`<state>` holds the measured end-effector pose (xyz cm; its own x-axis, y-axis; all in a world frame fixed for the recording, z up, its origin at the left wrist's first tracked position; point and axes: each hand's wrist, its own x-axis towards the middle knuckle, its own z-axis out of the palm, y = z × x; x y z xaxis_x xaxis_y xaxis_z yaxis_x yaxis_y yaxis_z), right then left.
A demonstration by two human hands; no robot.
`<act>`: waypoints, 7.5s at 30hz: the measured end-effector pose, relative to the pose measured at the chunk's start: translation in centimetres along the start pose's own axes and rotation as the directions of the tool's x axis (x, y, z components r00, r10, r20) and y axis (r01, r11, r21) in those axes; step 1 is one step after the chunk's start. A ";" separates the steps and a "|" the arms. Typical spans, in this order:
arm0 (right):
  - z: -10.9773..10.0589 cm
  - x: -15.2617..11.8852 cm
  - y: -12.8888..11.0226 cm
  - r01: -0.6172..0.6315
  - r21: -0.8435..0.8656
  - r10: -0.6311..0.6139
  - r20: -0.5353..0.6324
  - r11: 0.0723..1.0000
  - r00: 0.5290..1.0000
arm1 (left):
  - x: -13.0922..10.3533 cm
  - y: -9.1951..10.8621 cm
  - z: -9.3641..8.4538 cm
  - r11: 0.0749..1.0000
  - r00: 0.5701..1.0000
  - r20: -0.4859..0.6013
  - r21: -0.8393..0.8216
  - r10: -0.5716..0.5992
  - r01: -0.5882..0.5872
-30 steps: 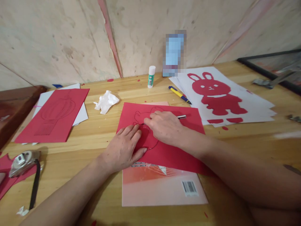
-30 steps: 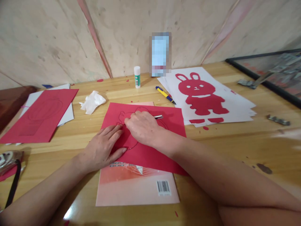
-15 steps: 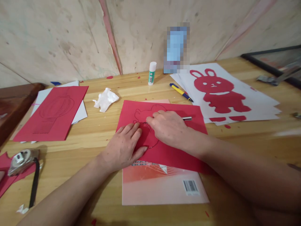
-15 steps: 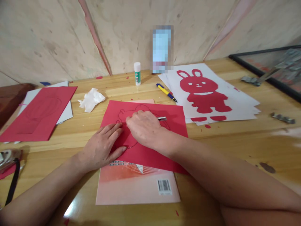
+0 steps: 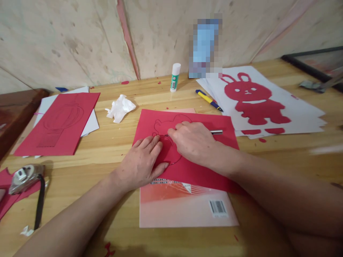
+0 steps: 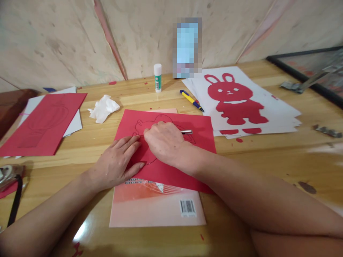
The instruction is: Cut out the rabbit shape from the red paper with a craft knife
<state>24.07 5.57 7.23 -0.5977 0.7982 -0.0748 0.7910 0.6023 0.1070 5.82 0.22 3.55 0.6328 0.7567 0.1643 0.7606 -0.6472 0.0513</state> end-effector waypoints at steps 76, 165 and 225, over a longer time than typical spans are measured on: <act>-2.4 0.5 5.3 -0.225 0.028 0.217 0.173 0.974 0.961 | -0.3 -3.0 -0.8 0.930 0.920 -0.140 -0.094 -0.365 0.355; 1.9 -2.2 -0.1 0.158 0.092 -0.140 -0.176 0.983 0.974 | -0.4 -2.9 -1.3 0.883 0.969 -0.075 -0.401 0.236 -0.246; 0.4 -3.1 -0.5 0.027 0.060 -0.025 -0.026 0.998 0.999 | -0.2 -2.9 -0.8 0.901 0.970 -0.072 -0.359 0.233 -0.244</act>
<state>25.58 2.74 6.99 -0.6207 0.7824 -0.0516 0.7812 0.6227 0.0452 3.38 1.82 4.19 0.7808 0.5760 0.2421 0.4792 -0.8007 0.3594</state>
